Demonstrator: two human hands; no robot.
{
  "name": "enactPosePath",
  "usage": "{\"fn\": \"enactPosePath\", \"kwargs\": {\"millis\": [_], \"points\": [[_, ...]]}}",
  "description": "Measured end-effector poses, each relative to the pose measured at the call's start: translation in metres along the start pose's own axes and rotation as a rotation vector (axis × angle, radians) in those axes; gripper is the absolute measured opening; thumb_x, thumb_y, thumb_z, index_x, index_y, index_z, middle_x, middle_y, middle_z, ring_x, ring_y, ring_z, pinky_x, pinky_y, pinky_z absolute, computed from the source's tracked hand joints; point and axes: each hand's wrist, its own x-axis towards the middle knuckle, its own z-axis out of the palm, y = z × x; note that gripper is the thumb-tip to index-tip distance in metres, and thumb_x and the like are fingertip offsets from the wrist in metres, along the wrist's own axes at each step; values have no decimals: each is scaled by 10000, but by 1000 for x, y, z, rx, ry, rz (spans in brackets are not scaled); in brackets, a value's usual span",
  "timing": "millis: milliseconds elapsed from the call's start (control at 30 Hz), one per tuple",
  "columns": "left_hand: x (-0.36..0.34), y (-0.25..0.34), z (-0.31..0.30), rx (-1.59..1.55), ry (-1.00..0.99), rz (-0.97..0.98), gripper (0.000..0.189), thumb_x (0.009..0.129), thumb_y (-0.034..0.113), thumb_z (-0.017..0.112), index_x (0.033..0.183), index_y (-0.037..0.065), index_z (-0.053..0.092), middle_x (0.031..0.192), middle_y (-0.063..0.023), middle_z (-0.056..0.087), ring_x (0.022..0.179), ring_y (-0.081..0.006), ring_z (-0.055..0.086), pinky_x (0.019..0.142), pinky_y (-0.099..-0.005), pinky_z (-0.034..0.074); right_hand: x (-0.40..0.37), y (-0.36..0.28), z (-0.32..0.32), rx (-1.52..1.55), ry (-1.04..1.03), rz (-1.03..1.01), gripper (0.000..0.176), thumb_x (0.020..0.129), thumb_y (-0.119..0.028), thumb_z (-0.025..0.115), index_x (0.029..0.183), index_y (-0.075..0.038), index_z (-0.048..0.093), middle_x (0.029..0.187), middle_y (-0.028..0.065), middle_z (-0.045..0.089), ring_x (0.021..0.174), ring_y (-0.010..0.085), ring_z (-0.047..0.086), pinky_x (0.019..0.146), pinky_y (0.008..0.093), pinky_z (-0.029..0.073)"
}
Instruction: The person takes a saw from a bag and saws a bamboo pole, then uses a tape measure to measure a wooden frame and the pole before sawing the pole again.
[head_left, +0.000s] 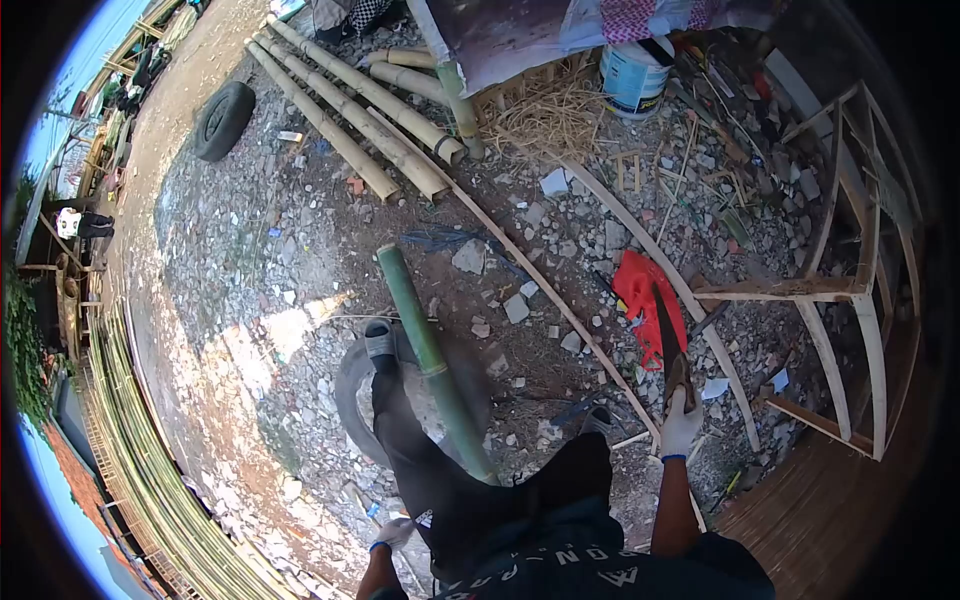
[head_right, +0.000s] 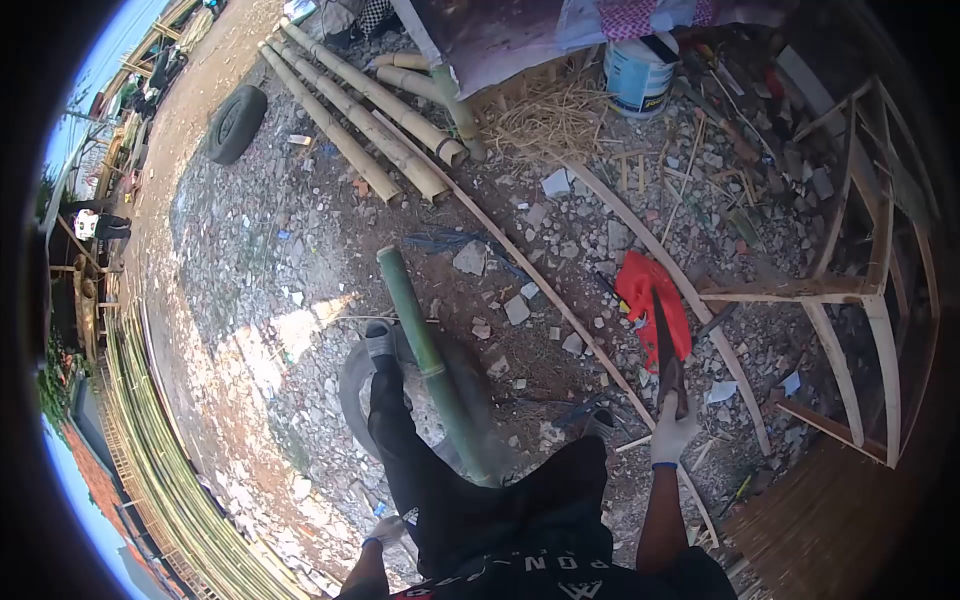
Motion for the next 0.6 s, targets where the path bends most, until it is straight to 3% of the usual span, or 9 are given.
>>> {"fn": "enactPosePath", "kwargs": {"millis": [33,167,267,300,367,433,500,567,600], "points": [[8,29,-49,305,23,-27,394,988,367,646,1196,45,737,1108,-145,766,1009,-275,716,942,-393,548,-2,-3,22,-27,52,-58,656,1007,-415,663,1413,85,536,1276,202,654,1167,262,624,1017,368,469],[89,100,-293,546,336,-5,637,925,569,555,1137,-3,741,1102,-271,732,1104,-417,685,989,-480,499,-100,-101,51,-193,174,22,590,1046,-382,607,1364,112,553,1170,218,689,1040,274,662,927,369,496],[142,203,-465,559,436,178,525,967,467,580,1059,-31,718,995,-187,752,989,-331,695,909,-437,505,-172,-118,84,-96,419,101,662,1032,-453,604,1390,100,542,1228,206,677,1092,267,650,953,376,493],[140,249,-503,490,540,383,461,998,417,579,1049,-26,695,928,-136,712,889,-258,648,854,-396,493,-198,-123,97,-30,501,102,642,1034,-450,606,1378,90,554,1102,158,682,964,225,634,854,356,493],[93,372,-538,311,565,556,492,1002,427,623,1196,-22,677,1082,-155,736,1044,-280,687,958,-401,502,-259,-151,109,190,535,251,547,1036,-432,628,1303,45,607,785,12,591,651,90,479,578,294,391],[95,435,-570,69,441,640,481,1044,399,585,1244,-34,645,1158,-107,703,1089,-213,648,982,-353,482,-288,-122,135,219,645,222,474,1026,-418,660,1222,13,629,717,-33,531,586,51,420,507,272,317],[81,481,-566,-21,344,642,455,1069,357,553,1281,-40,619,1220,-91,682,1115,-194,639,985,-327,476,-324,-135,149,187,607,383,493,1041,-362,630,1239,89,632,911,63,685,756,121,569,684,300,464],[76,501,-556,5,218,602,457,1056,351,575,1270,-48,634,1239,-114,669,1135,-211,636,995,-332,476,-361,-180,163,270,611,435,434,1029,-329,649,1177,78,663,873,60,675,727,97,555,650,283,444],[71,512,-555,324,139,644,452,1044,351,594,1269,-37,651,1246,-133,671,1153,-229,642,1019,-339,472,-375,-189,168,322,626,443,433,1029,-331,649,1180,74,661,894,75,685,758,109,575,682,289,461]]}}
